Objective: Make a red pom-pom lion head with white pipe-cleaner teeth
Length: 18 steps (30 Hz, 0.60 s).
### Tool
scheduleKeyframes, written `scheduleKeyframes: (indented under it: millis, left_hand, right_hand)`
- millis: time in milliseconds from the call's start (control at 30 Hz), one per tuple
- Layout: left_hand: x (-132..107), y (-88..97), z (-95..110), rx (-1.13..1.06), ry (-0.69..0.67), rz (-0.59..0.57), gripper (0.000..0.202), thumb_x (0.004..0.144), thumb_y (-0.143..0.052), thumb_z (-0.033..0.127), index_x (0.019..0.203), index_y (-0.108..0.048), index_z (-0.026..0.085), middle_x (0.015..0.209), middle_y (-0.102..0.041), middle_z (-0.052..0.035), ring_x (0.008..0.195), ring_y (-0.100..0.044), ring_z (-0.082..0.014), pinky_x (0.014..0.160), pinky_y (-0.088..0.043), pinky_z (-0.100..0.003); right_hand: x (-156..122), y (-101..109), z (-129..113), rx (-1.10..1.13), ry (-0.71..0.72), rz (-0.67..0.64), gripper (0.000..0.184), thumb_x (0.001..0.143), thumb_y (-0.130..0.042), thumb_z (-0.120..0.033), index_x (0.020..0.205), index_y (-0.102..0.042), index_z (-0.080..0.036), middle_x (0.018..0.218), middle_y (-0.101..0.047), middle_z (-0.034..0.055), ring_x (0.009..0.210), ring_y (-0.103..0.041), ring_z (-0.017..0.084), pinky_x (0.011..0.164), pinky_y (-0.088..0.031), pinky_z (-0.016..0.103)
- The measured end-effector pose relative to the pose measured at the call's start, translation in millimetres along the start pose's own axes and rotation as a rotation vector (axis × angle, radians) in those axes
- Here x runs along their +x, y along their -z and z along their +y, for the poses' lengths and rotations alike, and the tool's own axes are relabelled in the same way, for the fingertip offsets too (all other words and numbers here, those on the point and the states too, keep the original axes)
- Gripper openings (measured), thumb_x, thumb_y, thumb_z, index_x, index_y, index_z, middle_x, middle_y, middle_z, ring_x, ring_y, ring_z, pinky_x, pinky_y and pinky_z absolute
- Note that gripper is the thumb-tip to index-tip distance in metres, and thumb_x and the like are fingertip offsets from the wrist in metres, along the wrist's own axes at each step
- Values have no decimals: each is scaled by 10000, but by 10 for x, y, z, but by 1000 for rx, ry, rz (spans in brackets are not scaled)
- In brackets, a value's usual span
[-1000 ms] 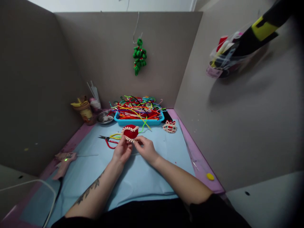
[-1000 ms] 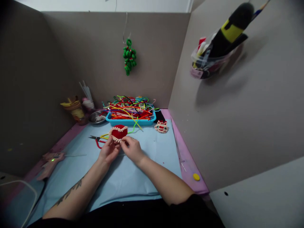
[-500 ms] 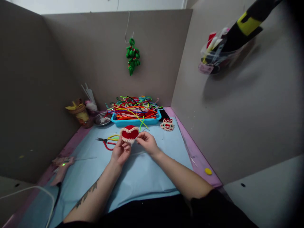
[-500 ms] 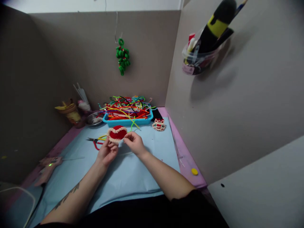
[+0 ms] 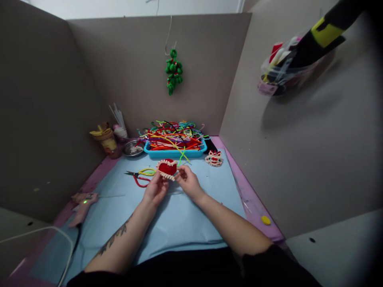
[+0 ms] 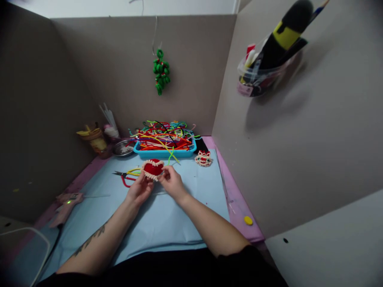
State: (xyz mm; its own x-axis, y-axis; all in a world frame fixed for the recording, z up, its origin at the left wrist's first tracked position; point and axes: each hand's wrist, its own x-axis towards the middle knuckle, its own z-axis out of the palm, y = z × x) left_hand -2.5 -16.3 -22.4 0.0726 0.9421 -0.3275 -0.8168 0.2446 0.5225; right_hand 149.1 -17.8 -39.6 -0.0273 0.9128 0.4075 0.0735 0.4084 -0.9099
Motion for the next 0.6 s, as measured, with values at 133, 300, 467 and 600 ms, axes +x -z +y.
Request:
scheduleKeyframes:
  millis: [133, 300, 467, 600]
  left_hand:
    - [81, 47, -28, 107, 75, -19, 103, 866, -573, 187, 925, -625, 121, 652, -614, -23, 491, -530, -71, 410, -419, -146]
    - [140, 40, -25, 261, 66, -53, 124, 833, -578, 154, 923, -643, 98, 729, -668, -59, 528, -576, -92, 469, -475, -179]
    - [111, 53, 8, 473, -15, -61, 90, 762, -644, 159, 828, -643, 98, 693, -658, -60, 531, -589, -104, 505, -485, -199]
    - [95, 85, 43, 592, -19, -127, 176, 704, -694, 185, 847, -650, 91, 607, -630, -38, 457, -531, -88, 434, -396, -174]
  right_hand:
    - [111, 43, 167, -102, -78, 230, 418, 771, -618, -436, 1108, -524, -207, 1113, -527, 112, 876, -564, 183, 672, -506, 298]
    - [206, 67, 321, 174, -254, -26, 417, 740, -651, -372, 1114, -538, -226, 1112, -594, 85, 812, -633, 174, 651, -535, 306]
    - [204, 64, 303, 48, -114, -32, 412, 681, -678, -257, 1080, -587, -212, 1082, -608, 57, 953, -603, 183, 861, -504, 357]
    - [218, 75, 307, -85, -45, -27, 404, 687, -641, -212, 1089, -603, -222, 1129, -563, 58, 1048, -563, 192, 948, -456, 370]
